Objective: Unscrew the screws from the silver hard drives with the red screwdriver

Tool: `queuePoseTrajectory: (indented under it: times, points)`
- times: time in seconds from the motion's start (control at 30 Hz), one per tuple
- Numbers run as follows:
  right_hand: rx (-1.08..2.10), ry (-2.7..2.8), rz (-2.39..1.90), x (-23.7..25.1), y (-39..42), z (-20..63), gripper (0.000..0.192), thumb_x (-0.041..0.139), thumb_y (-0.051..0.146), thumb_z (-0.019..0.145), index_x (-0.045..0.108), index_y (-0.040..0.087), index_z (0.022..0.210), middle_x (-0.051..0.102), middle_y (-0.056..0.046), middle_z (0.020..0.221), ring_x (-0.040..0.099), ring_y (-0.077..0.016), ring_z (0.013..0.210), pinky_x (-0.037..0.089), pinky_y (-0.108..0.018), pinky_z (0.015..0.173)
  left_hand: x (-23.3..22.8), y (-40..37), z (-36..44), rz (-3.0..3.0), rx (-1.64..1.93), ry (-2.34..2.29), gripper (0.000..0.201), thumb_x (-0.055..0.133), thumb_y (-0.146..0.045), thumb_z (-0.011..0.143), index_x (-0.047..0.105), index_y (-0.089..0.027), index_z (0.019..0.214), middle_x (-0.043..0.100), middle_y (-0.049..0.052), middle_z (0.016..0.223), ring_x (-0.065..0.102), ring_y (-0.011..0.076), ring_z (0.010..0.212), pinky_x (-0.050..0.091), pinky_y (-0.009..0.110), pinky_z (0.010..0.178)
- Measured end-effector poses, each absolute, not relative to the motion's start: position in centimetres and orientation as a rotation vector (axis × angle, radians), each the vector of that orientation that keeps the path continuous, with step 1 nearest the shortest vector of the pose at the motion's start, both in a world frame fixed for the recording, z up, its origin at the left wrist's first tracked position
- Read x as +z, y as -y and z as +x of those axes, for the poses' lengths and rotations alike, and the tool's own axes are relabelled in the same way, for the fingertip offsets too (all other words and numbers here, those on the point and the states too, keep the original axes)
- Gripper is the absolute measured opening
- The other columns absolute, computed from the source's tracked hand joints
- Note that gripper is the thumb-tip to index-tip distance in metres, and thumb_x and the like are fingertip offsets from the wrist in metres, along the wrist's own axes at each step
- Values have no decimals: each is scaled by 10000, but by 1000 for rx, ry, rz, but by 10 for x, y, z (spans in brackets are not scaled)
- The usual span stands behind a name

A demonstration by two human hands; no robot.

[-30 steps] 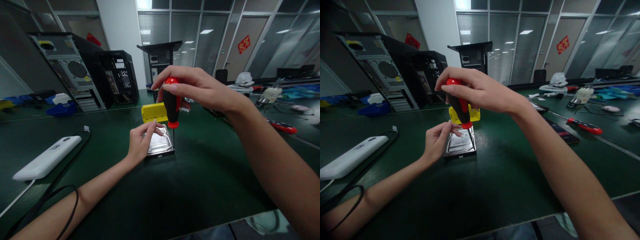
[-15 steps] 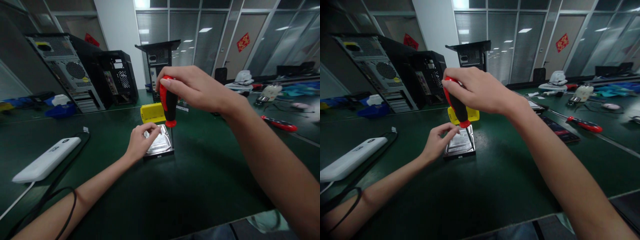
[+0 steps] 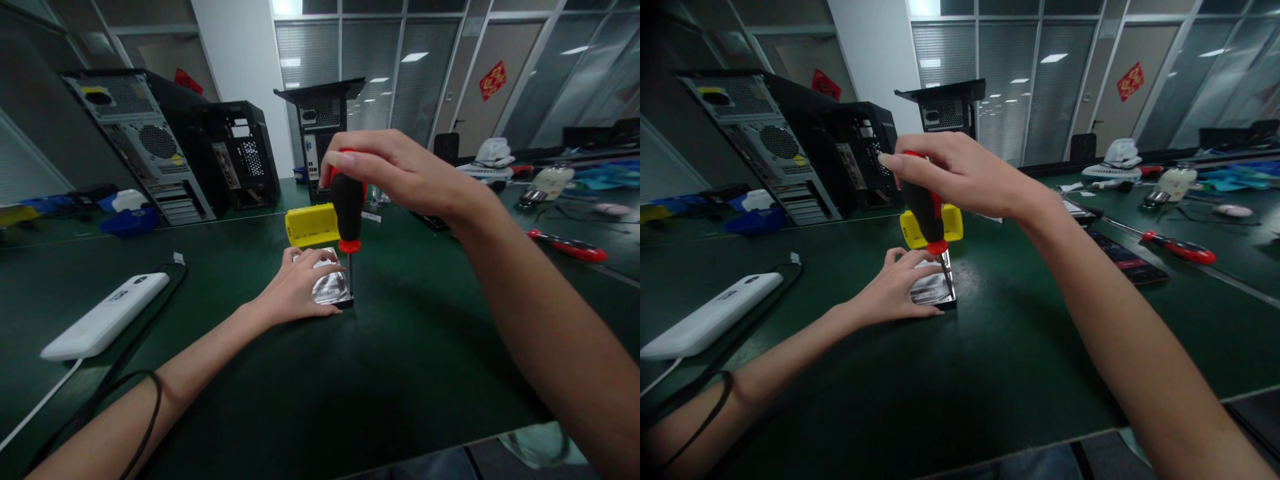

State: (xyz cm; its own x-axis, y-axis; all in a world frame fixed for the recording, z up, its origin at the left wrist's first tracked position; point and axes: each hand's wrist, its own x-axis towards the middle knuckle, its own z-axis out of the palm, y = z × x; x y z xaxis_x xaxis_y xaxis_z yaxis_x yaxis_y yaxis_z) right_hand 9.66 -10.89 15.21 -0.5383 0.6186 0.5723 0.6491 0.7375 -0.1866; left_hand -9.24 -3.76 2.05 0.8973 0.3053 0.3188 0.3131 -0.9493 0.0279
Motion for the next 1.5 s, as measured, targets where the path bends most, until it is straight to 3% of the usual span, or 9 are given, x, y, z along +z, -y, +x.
queuePoseTrajectory:
  times: [0.17, 0.3, 0.5, 0.7, 0.87, 1.0, 1.23, 1.5]
  points:
    - [42, 2291, -906, 151, 109, 97, 331, 356, 396, 952, 584, 156, 964, 601, -52, 981, 565, -143, 877, 436, -238, 762, 24, 40, -92, -3084, -452, 429, 427, 633, -465, 781, 595, -250, 1147, 558, 84, 1267, 475, 308, 1178, 207, 515, 972]
    - [-17, 2265, -849, 146, 100, 98, 310, 396, 405, 939, 550, 152, 1030, 590, -43, 990, 549, -125, 854, 424, -231, 739, 23, 39, -92, -3095, -425, 389, 452, 616, -462, 802, 561, -285, 1214, 552, 84, 1304, 458, 297, 1216, 174, 516, 990]
    - [-176, 2226, -900, 141, 94, 98, 364, 373, 469, 933, 544, 148, 936, 564, -17, 867, 523, -112, 781, 406, -235, 711, 22, 38, -92, -3073, -432, 386, 465, 614, -478, 798, 566, -287, 1219, 540, 88, 1322, 447, 316, 1229, 173, 522, 982]
    - [-66, 2278, -844, 142, 98, 99, 300, 373, 397, 949, 523, 159, 1050, 572, -44, 990, 540, -126, 847, 424, -253, 752, 23, 39, -92, -3054, -432, 396, 461, 592, -504, 804, 572, -297, 1215, 554, 95, 1302, 460, 325, 1213, 185, 535, 973]
    - [-208, 2234, -881, 143, 97, 97, 297, 510, 445, 875, 544, 162, 959, 572, -25, 916, 515, -124, 787, 415, -246, 708, 23, 39, -92, -3036, -434, 400, 469, 592, -510, 800, 579, -287, 1212, 557, 105, 1295, 460, 336, 1207, 184, 550, 968]
    - [-280, 2210, -906, 142, 97, 95, 325, 505, 490, 862, 527, 168, 899, 567, -18, 880, 514, -128, 779, 413, -254, 710, 23, 40, -92, -3033, -417, 410, 457, 575, -507, 812, 573, -292, 1215, 555, 107, 1298, 461, 324, 1208, 185, 552, 968]
    - [-151, 2284, -945, 140, 96, 97, 323, 529, 399, 859, 449, 177, 1080, 540, -12, 982, 524, -119, 794, 432, -241, 681, 23, 42, -93, -3052, -441, 398, 419, 557, -494, 831, 591, -281, 1190, 575, 87, 1274, 464, 331, 1198, 173, 563, 966]
    - [-147, 2275, -954, 139, 95, 101, 328, 515, 389, 870, 440, 165, 1098, 530, -17, 996, 514, -121, 792, 422, -241, 673, 21, 41, -92, -3044, -462, 408, 395, 551, -478, 838, 590, -305, 1191, 594, 62, 1253, 443, 334, 1214, 134, 560, 983]
